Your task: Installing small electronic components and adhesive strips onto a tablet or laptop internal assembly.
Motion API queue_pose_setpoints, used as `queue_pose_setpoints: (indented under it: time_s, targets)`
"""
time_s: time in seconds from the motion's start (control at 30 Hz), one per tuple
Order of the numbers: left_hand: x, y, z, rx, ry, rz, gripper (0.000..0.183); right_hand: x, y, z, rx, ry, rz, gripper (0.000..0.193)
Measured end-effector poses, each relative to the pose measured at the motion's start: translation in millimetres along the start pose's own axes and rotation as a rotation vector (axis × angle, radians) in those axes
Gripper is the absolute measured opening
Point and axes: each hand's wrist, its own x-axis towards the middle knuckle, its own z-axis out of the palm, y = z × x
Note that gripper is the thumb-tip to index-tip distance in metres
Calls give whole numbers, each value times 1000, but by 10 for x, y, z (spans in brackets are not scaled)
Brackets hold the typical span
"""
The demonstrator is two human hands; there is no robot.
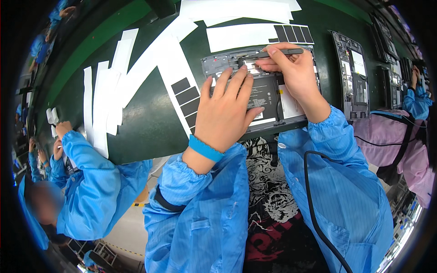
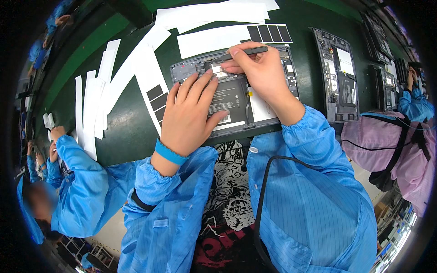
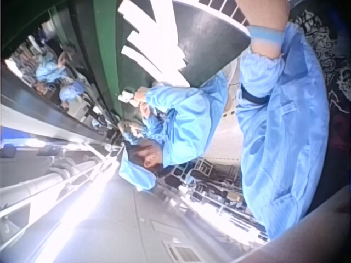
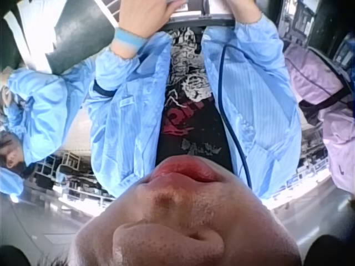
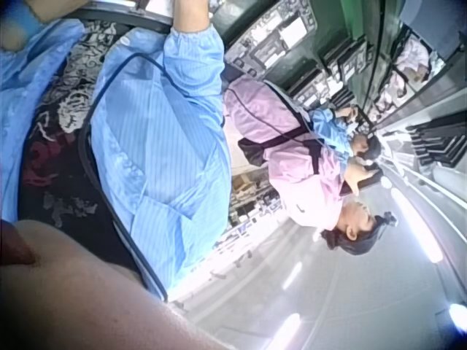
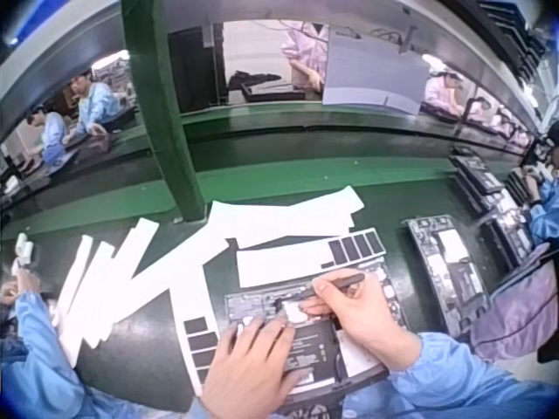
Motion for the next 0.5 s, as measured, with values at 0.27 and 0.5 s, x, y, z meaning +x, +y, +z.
queue_pose_setpoints:
  time_s: [0.27, 0.5]
  targets:
    - [-40, -18, 72, 42, -2, 17, 64, -13, -5, 3, 6, 12, -16, 20]
    - [-24, -9, 61, 38, -11, 14, 62, 7, 30, -20, -20, -19, -32, 21]
